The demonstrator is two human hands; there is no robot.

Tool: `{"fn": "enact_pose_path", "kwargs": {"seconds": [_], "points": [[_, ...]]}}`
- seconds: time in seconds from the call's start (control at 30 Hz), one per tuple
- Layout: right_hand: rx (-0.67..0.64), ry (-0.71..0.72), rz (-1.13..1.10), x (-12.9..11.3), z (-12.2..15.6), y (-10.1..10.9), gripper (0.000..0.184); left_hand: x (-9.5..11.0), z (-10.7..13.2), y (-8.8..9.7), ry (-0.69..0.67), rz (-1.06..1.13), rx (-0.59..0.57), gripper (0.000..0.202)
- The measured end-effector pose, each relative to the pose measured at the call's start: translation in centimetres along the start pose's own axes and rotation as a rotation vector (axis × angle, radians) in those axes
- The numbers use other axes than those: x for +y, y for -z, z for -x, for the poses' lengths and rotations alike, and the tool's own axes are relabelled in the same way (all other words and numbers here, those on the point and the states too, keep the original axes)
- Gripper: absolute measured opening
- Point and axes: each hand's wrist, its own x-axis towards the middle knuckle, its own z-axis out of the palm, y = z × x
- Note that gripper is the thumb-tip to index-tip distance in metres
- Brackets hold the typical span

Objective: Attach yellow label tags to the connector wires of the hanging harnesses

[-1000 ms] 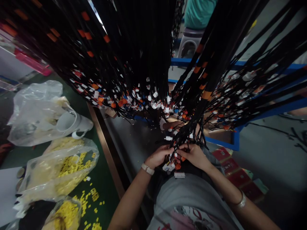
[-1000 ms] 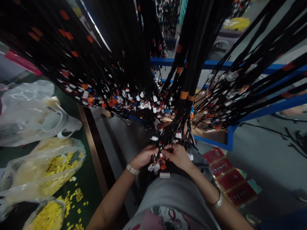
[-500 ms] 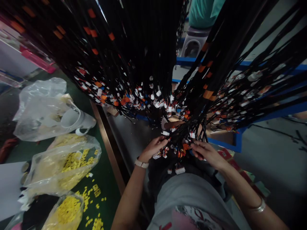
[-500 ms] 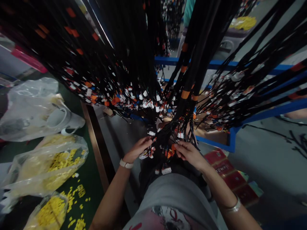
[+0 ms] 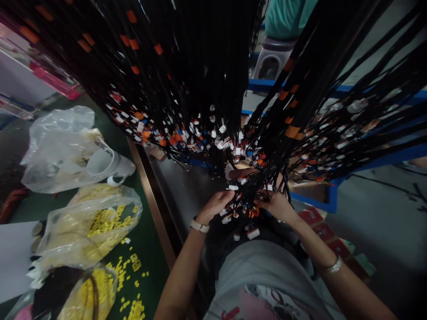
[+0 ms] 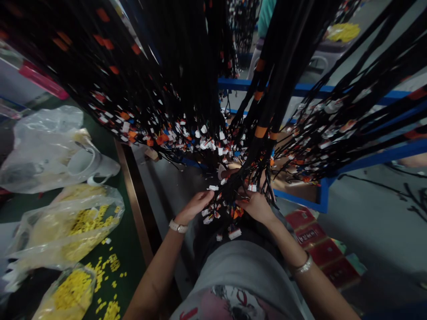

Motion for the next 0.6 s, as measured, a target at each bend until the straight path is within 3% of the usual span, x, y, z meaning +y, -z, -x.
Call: {"fn": "enact_pose_path", "kwargs": {"seconds": [0.17, 0.33, 0.6], "points": [[-0.094, 0.098, -0.104, 0.2, -1.1, -0.8, 0.023, 0.2, 0.0, -0.2, 0.028, 0.03, -0.026, 0.048], [-0.133, 0.076, -0.099, 0.6, -1.4, -0.9, 0.027, 0.0, -0.2, -0.3, 0.043, 0.047, -0.009, 0.048], [-0.192, 0.049, -0.068, 1.1, 0.5, 1.1, 0.033, -0.4, -0.3, 0.2, 0.037, 0.061, 0.011, 0.049]]}}
